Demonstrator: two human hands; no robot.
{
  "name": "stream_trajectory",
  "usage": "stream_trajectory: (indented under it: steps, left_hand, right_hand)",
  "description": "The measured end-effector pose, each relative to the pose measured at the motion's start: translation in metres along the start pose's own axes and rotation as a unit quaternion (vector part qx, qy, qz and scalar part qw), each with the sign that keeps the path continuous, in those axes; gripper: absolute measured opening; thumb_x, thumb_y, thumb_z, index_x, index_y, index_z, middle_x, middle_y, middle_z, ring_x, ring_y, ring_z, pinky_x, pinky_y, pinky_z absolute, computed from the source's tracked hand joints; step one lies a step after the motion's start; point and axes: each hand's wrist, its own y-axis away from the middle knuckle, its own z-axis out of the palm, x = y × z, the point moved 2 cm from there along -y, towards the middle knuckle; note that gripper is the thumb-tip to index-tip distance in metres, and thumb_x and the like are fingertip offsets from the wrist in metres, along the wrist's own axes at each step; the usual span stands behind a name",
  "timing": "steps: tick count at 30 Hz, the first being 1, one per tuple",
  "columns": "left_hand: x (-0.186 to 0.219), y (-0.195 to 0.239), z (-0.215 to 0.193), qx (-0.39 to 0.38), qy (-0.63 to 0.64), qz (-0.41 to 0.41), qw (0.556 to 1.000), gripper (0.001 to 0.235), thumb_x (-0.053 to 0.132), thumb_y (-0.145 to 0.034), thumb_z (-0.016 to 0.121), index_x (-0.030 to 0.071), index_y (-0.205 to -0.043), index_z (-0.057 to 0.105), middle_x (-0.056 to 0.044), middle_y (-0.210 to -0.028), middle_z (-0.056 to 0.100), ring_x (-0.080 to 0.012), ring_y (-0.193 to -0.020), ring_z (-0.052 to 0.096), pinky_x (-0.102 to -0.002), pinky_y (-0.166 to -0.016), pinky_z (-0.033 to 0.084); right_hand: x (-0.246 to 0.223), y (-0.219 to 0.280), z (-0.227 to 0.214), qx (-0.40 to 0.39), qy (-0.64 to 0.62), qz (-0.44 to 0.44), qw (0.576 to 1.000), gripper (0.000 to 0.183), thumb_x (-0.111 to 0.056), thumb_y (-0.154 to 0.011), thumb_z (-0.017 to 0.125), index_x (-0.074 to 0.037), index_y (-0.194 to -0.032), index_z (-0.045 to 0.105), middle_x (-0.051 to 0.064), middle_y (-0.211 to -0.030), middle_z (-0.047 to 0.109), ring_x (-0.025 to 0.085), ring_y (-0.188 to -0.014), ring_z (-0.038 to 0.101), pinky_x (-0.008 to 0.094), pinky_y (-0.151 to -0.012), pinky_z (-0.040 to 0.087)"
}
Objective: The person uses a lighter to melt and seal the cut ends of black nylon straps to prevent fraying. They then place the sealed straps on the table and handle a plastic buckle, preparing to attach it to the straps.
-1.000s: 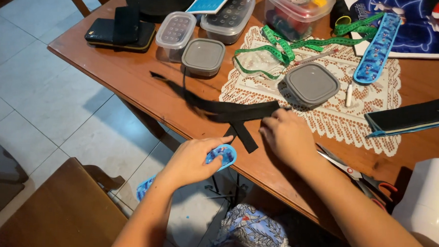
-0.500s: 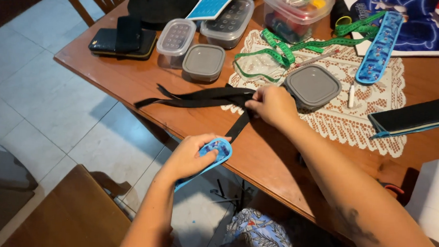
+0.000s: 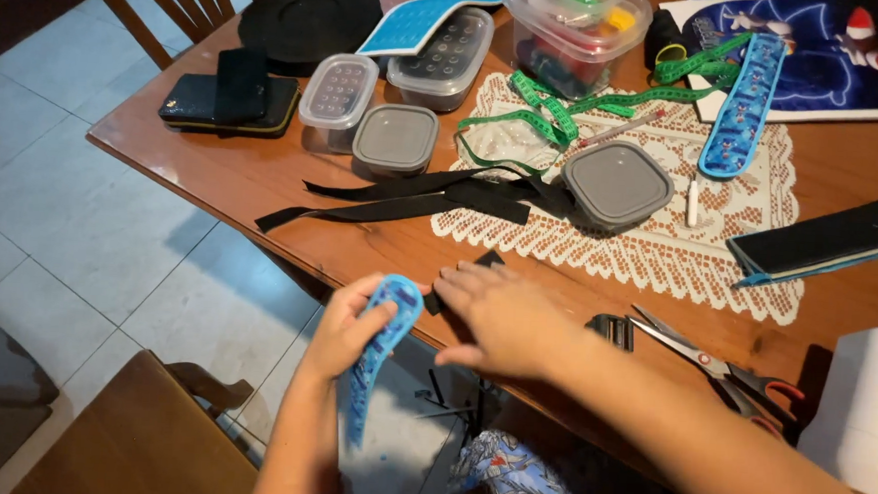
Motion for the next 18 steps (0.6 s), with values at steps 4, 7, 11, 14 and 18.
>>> stream_trajectory:
  steps: [4, 7, 11, 14, 18]
  left_hand:
    - [-0.032, 0.0, -0.01, 0.093, 0.065, -0.003, 0.994, 0.017, 0.011, -0.094, 0.06, -0.002, -0.104, 0.064, -0.022, -0.054, 0.068, -0.0242, -0.044, 0.072, -0.029, -0.042, 0.058]
    - [-0.049, 0.002, -0.009, 0.143, 0.132, -0.015, 0.981, 0.02, 0.012, -0.098, 0.055, -0.001, -0.112, 0.059, -0.031, -0.087, 0.076, -0.0283, -0.05, 0.075, -0.034, -0.043, 0.061]
    - [-0.048, 0.015, 0.015, 0.13, 0.17, -0.039, 0.976, 0.018, 0.01, -0.1, 0.053, -0.002, -0.113, 0.051, -0.035, -0.095, 0.076, -0.0349, -0.065, 0.078, -0.039, -0.054, 0.064]
    - [-0.047, 0.026, 0.036, 0.112, 0.167, -0.041, 0.979, 0.02, 0.007, -0.099, 0.055, -0.004, -0.116, 0.051, -0.035, -0.092, 0.076, -0.0365, -0.069, 0.078, -0.042, -0.058, 0.066]
    - [-0.02, 0.03, 0.057, 0.065, 0.068, -0.037, 0.995, 0.019, 0.007, -0.098, 0.061, -0.004, -0.112, 0.065, -0.025, -0.083, 0.077, -0.027, -0.07, 0.079, -0.04, -0.061, 0.067]
  right_hand:
    - [-0.005, 0.008, 0.076, 0.11, 0.037, -0.034, 0.993, 0.083, -0.062, -0.087, 0.069, -0.002, -0.142, 0.055, 0.021, -0.147, 0.054, 0.042, -0.14, 0.047, 0.057, -0.112, 0.039]
    - [-0.002, 0.022, 0.101, 0.321, 0.079, -0.104, 0.938, 0.027, -0.019, -0.092, 0.072, -0.006, -0.116, 0.07, 0.014, -0.119, 0.071, 0.034, -0.123, 0.064, 0.048, -0.107, 0.047]
    - [0.007, 0.054, 0.07, 0.377, -0.225, 0.004, 0.898, 0.021, -0.015, -0.095, 0.063, -0.017, -0.112, 0.076, 0.002, -0.114, 0.076, 0.025, -0.112, 0.07, 0.037, -0.1, 0.053]
    - [0.014, 0.085, 0.052, 0.436, -0.452, 0.153, 0.763, 0.016, -0.008, -0.089, 0.075, -0.011, -0.104, 0.08, 0.006, -0.086, 0.077, 0.02, -0.074, 0.072, 0.034, -0.073, 0.059]
    - [0.039, 0.127, 0.085, 0.468, -0.602, 0.209, 0.612, 0.013, -0.005, -0.094, 0.07, 0.003, -0.105, 0.074, 0.014, -0.071, 0.069, 0.02, -0.052, 0.066, 0.035, -0.053, 0.06]
